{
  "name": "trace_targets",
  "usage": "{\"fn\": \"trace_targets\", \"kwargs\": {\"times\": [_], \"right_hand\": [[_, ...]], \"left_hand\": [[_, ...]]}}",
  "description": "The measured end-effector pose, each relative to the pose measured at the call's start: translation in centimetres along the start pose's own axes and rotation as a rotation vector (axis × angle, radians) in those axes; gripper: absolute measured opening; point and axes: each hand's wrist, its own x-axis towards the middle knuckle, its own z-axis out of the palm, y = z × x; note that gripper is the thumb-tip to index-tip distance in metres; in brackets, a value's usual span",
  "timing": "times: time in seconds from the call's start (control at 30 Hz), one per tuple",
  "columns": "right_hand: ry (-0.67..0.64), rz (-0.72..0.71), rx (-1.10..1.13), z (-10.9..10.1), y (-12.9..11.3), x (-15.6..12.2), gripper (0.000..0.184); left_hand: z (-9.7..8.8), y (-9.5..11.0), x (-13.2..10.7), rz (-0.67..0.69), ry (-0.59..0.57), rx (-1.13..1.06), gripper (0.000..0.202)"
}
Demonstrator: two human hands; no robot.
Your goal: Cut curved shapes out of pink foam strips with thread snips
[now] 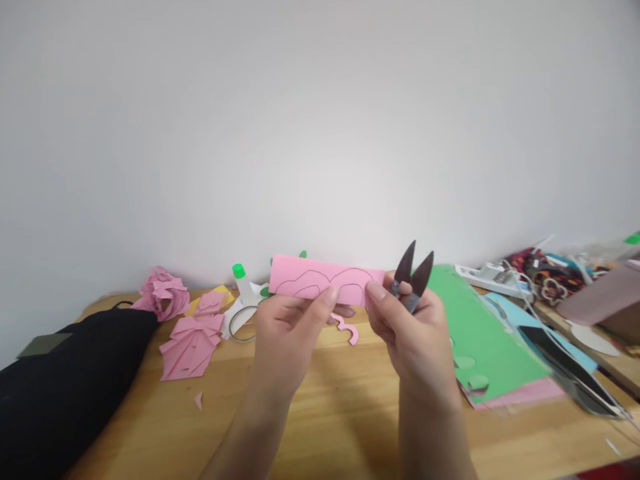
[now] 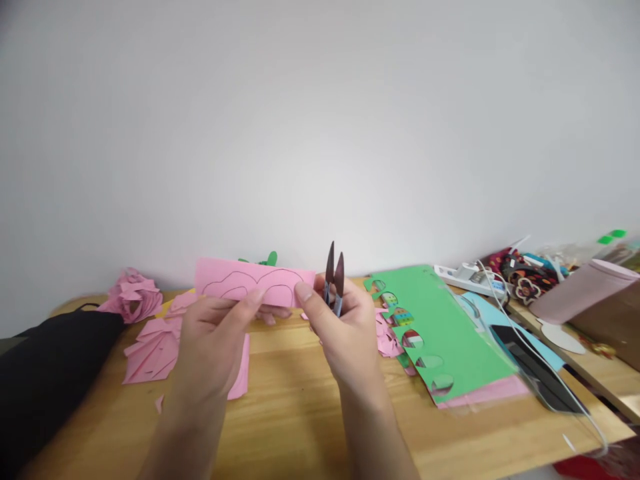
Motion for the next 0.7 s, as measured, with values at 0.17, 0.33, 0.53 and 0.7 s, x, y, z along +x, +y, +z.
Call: {"fn": "trace_targets", "kwargs": {"times": [0.17, 0.33, 0.53, 0.7], "right_hand": [[0.018, -0.009, 0.0, -0.24, 0.04, -0.26, 0.024], [-0.043, -0.057, -0.02, -0.05, -0.22, -0.42, 0.021], [-0.054, -0.115, -0.088, 0.09, -0.34, -0.34, 0.017], [0.036, -0.134, -0.172, -0.17, -0.02, -0.32, 0.019]], "left_hand": [[-0.56, 0.07, 0.24, 0.108, 0.043, -0.079, 0.042], [-0.38, -0.2, 0.0, 0.112, 0.057, -0.079, 0.04], [0.23, -0.09, -0.29, 0.075, -0.03, -0.043, 0.036], [-0.02, 0.16, -0.16, 0.142, 0.125, 0.038, 0.038]]}}
